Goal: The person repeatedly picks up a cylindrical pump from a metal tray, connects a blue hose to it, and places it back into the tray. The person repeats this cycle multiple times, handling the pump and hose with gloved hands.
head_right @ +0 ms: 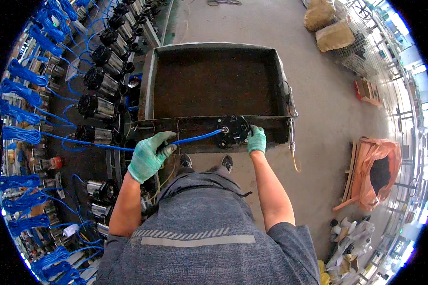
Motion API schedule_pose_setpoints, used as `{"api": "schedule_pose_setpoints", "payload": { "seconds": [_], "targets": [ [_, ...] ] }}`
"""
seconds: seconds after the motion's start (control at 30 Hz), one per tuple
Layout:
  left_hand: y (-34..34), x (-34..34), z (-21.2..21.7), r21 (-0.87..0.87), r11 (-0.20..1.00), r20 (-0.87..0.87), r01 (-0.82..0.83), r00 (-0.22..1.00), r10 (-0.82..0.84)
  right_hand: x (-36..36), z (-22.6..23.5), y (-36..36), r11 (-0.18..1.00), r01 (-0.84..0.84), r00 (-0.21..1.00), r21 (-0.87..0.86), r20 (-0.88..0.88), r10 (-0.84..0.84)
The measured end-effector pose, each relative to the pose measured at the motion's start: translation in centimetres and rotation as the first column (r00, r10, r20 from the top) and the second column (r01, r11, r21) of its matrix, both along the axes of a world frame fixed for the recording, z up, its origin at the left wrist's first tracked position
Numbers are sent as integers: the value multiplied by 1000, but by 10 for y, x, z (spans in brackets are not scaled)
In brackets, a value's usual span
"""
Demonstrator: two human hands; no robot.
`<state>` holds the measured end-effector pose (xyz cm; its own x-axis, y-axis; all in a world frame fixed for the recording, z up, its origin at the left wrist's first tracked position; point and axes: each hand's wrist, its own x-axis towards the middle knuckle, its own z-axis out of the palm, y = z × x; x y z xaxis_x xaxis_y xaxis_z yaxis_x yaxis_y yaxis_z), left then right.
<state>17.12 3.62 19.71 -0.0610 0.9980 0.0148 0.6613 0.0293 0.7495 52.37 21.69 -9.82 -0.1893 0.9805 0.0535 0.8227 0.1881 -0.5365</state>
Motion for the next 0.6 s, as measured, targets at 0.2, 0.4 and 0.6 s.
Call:
{"api": "schedule_pose_setpoints", "payload": {
  "seconds": [0.2, 0.4, 0.6],
  "targets": [
    [-30, -25, -16, 253, 965, -133, -70, 985, 107, -13, 13, -1, 996, -82, 956, 16, -282, 84],
    [-61, -50, -24, 184, 930, -208, -318, 912, 353, -10, 58, -1, 824, -176, 792, -539, -574, -207],
    [-116, -94, -13, -98, 664, 547, -741, 518, 658, -28, 68, 20, 656, -441, 677, -612, -707, -205]
  ]
}}
